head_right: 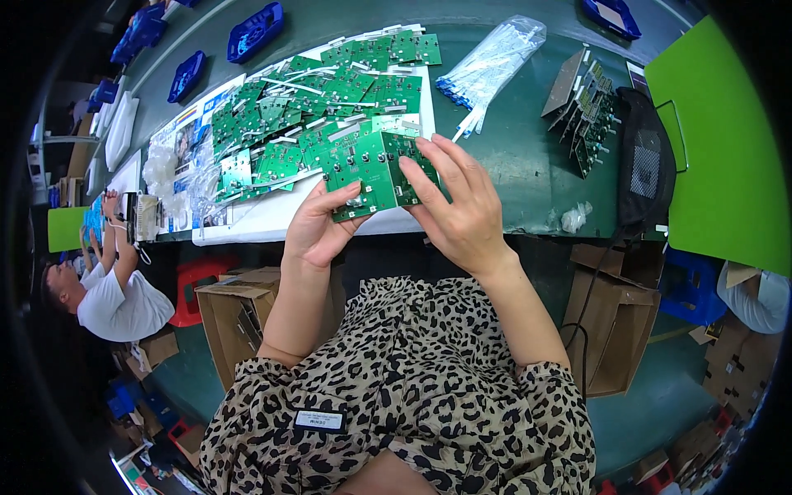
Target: The person assembles printed circuit boards into plastic housings by hand, integrating electronic components into the housing.
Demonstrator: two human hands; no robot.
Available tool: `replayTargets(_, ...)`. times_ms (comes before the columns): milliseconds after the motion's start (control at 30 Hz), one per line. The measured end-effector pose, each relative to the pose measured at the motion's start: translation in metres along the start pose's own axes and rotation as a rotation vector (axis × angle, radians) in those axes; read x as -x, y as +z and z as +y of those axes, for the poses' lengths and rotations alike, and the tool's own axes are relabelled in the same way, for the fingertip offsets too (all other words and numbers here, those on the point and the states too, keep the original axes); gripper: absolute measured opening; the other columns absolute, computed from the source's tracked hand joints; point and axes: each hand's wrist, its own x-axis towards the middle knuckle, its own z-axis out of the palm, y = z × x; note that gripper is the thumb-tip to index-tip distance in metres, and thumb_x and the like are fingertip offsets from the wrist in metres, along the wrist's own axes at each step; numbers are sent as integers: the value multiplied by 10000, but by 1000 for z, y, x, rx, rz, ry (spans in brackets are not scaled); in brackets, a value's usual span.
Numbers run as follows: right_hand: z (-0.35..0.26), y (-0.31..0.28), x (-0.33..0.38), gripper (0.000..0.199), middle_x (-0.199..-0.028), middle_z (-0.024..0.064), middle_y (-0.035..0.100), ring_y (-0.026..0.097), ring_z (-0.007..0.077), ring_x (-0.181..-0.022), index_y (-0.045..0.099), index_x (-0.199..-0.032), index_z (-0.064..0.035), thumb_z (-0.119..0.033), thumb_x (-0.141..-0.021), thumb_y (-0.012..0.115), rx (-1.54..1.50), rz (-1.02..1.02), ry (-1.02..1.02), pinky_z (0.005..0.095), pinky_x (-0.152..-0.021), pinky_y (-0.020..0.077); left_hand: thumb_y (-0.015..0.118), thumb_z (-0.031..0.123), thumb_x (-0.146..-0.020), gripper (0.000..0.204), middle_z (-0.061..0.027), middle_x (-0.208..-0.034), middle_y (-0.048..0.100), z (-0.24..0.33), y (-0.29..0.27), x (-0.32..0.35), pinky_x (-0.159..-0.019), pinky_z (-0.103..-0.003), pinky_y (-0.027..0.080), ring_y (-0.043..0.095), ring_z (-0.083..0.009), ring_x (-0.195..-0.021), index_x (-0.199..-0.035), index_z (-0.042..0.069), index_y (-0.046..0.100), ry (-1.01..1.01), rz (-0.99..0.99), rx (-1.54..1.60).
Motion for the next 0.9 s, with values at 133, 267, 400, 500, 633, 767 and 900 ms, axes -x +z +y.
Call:
replayTargets(133,3,14,2,436,-1094,74,553,541,243,-1001,575,-1068,-78,-52,-640,656,98,36,-64,346,-758,472,548,-12,-802,359,-100,-1046,575,1,-3,2,-779,-319,517,600,-185,-910,-1146,12,451,15,23,-54)
replayTargets(267,3,22,-2,393,-1044,64,581,597,222,-888,578,-1043,-70,-22,-658,640,98,74,-67,315,-668,494,506,-18,-822,386,-151,-1102,551,4,-8,-1,-801,-339,525,588,-233,-963,-1193,-3,402,45,5,-117)
replayTargets(400,0,29,-3,253,-987,88,600,623,229,-753,576,-1001,-40,-10,-750,595,-201,163,138,306,-608,496,498,-4,-829,398,-181,-1124,539,0,2,-1,-823,-340,514,575,-263,-999,-1210,-23,384,48,-85,-30)
replayTargets(500,-3,30,-5,164,-932,107,612,626,237,-721,580,-960,-20,-22,-796,571,-417,186,300,302,-602,492,481,-1,-837,401,-210,-1139,526,-3,2,-2,-852,-347,498,553,-296,-1037,-1219,-48,369,91,-112,-78)
replayTargets(633,-4,28,-11,110,-859,113,619,619,230,-677,590,-913,-4,-53,-820,559,-518,172,379,294,-571,477,495,-7,-825,398,-198,-1096,552,1,4,0,-863,-350,486,567,-284,-1015,-1207,-50,387,129,-105,-133)
replayTargets(767,-1,21,-13,119,-829,108,615,598,221,-628,591,-907,-5,-86,-825,561,-470,111,385,290,-532,456,521,-17,-800,412,-196,-1067,570,9,2,1,-864,-363,480,583,-289,-984,-1192,-56,399,94,-127,-149)
replayTargets(900,0,14,-16,126,-814,103,608,578,211,-596,592,-898,-7,-106,-824,568,-507,60,373,277,-510,438,530,-25,-788,427,-213,-1079,558,15,-5,-2,-865,-378,479,583,-312,-977,-1188,-74,388,61,-198,-124)
